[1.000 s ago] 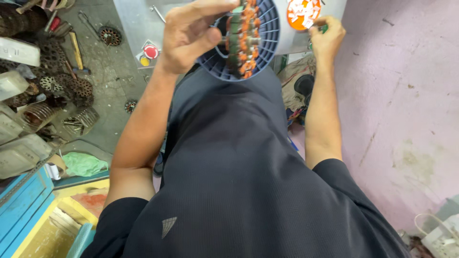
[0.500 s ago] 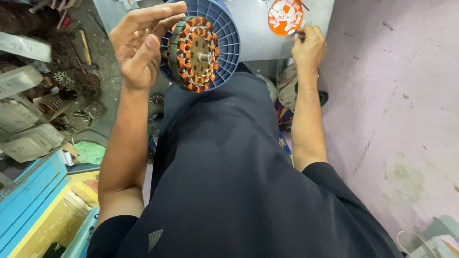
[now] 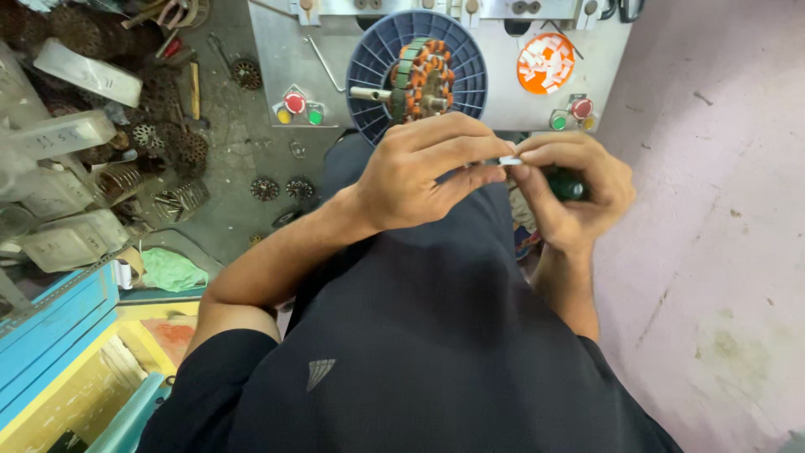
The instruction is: The person uses a green-handled screwdriver to tighten small screws on a circular motor stator held in a blue jig. They repeatedly rotate the stator to access different slots and insert small white plastic spacers between copper windings.
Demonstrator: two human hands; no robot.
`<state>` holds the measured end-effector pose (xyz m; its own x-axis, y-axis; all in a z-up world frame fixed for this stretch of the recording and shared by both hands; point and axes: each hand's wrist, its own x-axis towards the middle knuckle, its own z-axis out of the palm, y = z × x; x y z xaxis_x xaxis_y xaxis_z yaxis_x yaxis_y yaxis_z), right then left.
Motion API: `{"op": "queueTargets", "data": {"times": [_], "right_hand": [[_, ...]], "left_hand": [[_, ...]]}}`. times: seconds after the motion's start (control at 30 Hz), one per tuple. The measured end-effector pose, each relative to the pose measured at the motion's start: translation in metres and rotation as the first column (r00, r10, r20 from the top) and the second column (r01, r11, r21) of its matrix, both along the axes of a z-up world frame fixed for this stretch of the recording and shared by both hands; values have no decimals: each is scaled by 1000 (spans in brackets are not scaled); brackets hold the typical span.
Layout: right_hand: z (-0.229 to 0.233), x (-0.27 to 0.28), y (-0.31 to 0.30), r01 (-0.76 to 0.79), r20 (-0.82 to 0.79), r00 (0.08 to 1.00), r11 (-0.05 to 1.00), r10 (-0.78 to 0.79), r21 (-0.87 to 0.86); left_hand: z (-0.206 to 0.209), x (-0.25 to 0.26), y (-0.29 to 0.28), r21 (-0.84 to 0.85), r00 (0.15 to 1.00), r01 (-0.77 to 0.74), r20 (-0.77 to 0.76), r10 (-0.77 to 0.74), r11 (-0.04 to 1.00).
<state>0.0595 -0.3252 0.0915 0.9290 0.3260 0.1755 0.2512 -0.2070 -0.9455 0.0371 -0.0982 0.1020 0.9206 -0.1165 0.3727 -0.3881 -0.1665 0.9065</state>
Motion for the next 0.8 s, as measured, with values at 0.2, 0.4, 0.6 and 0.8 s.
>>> {"op": "queueTargets", "data": {"times": [0.2,0.4,0.6,0.8], "right_hand": [[25,-21,65,41,135,990,997,-32,-61],[25,-48,94,-4,198,979,978,46,-211],[23,-67,117,-23,175,982,961,74,-275],[18,-75,128,27,71,998,924,0,-381]], "left_hand": [[-2,-18,39,-101,999,-20,36,24,995],[-16,-41,77,-134,995,94,29,-91,987],[-28,-53,97,-104,978,208,35,-205,973],[-42,-50,98,-161,978,204,-4,-207,966]]}}
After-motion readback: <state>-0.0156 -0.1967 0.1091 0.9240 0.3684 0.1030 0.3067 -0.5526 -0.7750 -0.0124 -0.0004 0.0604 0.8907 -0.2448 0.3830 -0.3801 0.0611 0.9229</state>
